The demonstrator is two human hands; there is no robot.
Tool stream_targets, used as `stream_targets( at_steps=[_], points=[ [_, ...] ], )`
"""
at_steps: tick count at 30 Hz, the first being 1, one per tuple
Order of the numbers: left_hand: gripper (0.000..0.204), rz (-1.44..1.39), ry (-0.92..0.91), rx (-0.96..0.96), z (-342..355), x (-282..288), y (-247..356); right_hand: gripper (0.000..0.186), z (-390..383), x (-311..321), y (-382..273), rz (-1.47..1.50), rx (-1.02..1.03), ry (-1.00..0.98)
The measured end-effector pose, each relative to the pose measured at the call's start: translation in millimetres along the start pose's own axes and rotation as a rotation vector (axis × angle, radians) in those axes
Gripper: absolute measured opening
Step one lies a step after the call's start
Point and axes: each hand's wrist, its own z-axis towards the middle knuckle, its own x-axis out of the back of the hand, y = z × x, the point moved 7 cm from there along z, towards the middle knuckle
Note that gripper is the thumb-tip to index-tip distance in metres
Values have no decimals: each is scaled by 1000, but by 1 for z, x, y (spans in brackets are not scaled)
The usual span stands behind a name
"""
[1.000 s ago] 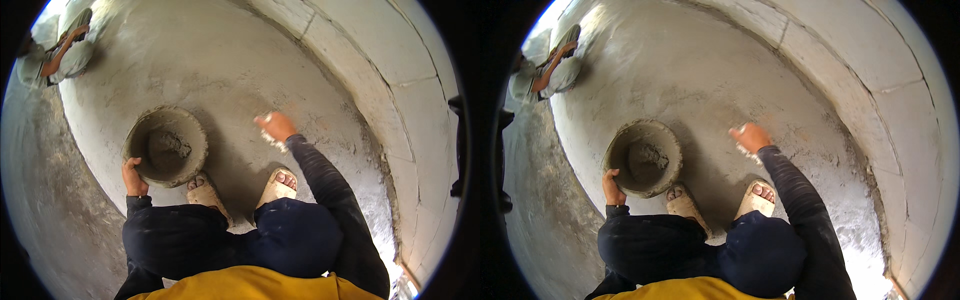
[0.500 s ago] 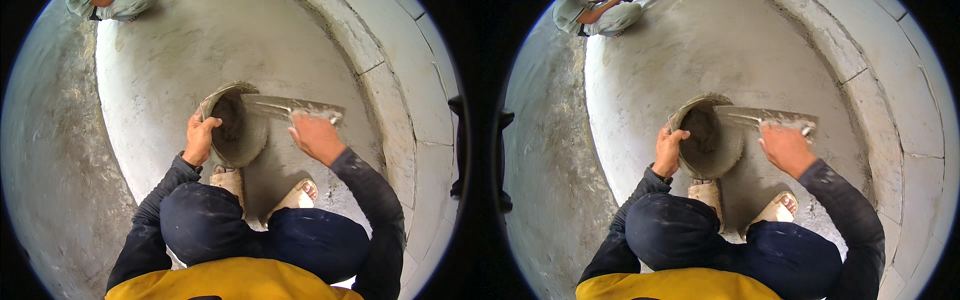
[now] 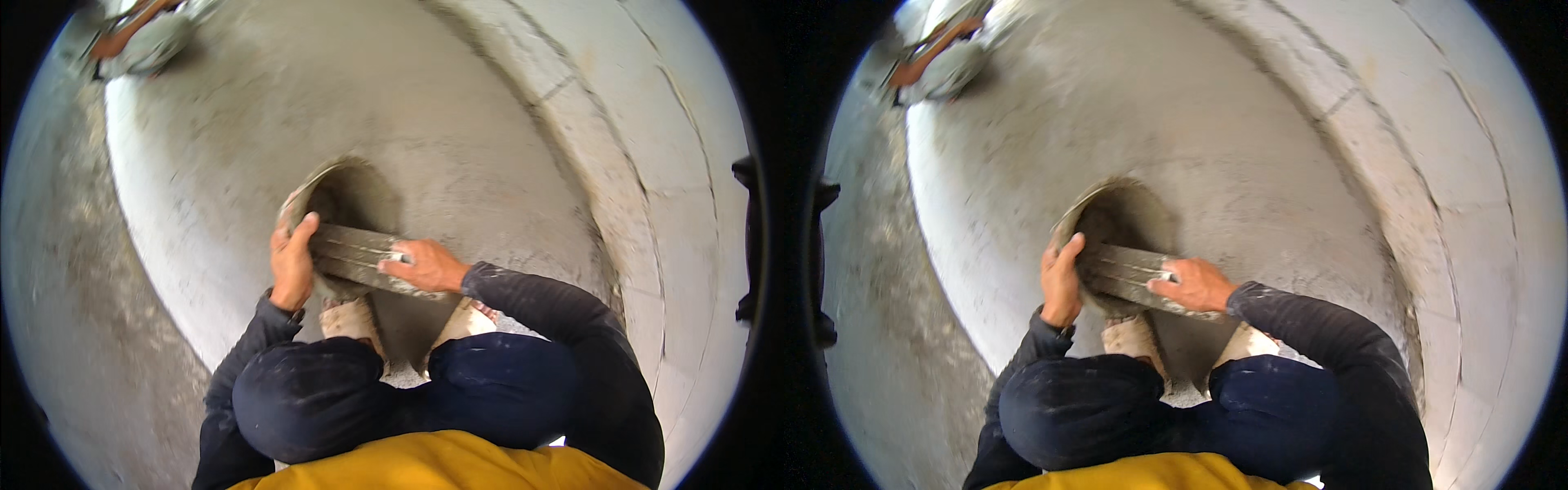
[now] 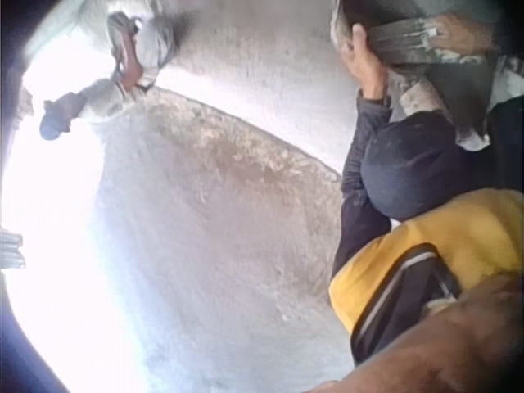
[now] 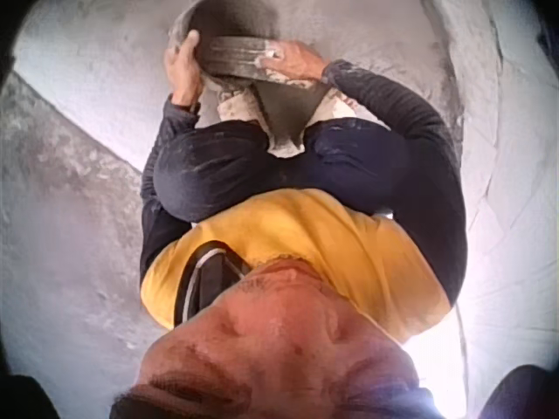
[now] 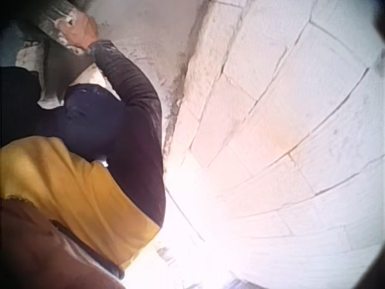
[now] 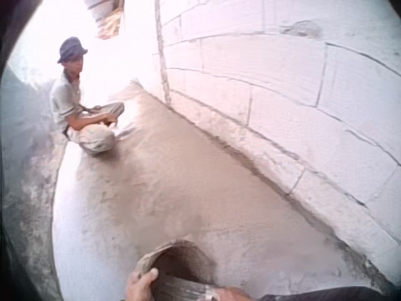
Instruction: The person scoops wet cement from a bucket with a trowel and spreads it along the floor edge, repeatedly smoothing the surface. The person moves around the perimeter, applying and leveling the cement to create a continuous finished edge.
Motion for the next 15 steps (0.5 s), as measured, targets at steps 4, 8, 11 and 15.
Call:
stream_targets(
  at_steps=[4,8,11,15],
  points=[
    [46,71,26,4,-3,7,5,58,-16,16,10,217,64,145],
    [48,14,109,40,13,58,8,51,-36,61,41,240,70,310],
    [49,-57,181,107,18,110,3,51,-54,113,90,-260,-66,453],
    [53,-116,279,184,16,163,-21,59,-86,189,156,-620,-331,733]
  ],
)
